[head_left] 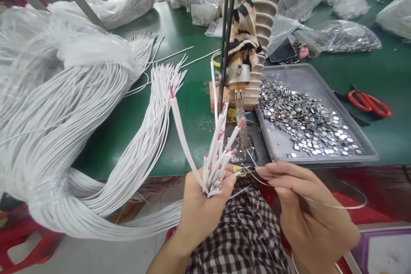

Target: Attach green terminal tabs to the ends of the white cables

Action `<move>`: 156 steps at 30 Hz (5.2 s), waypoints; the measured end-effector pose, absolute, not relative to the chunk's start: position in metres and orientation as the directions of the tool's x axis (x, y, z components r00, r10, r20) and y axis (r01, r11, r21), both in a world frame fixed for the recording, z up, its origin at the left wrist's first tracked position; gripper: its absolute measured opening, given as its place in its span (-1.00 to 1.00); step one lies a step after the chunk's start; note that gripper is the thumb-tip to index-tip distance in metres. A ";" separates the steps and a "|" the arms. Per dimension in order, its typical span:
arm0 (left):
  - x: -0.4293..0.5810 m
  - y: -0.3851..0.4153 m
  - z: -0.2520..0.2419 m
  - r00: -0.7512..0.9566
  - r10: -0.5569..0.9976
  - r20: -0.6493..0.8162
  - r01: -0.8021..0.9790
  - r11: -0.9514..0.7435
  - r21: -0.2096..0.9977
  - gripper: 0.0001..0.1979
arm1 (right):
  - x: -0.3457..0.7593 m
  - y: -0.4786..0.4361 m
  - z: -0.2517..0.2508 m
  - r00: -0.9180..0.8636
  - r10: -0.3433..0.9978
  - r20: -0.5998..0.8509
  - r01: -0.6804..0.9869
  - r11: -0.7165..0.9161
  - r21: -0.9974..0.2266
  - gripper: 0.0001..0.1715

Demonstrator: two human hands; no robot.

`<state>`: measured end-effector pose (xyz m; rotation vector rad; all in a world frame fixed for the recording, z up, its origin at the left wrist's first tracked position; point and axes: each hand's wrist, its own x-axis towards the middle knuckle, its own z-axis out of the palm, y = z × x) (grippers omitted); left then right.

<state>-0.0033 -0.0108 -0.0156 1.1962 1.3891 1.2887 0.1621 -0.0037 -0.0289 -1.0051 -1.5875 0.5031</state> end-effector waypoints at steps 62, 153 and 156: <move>-0.006 0.006 -0.004 -0.121 0.992 -0.046 -0.002 0.046 0.999 -0.82 | 0.154 0.021 -0.021 -0.075 0.698 0.712 0.330 0.691 -0.643 -0.66; -0.011 -0.022 -0.042 -0.151 0.988 -0.040 -0.020 0.037 0.999 -0.83 | 0.210 0.070 -0.018 -0.175 0.902 0.395 0.889 0.317 -0.330 -0.70; -0.009 -0.019 -0.036 -0.121 0.991 -0.061 0.009 0.062 0.998 -0.79 | 0.189 0.046 -0.010 -0.210 0.904 0.373 0.637 0.416 -0.649 -0.80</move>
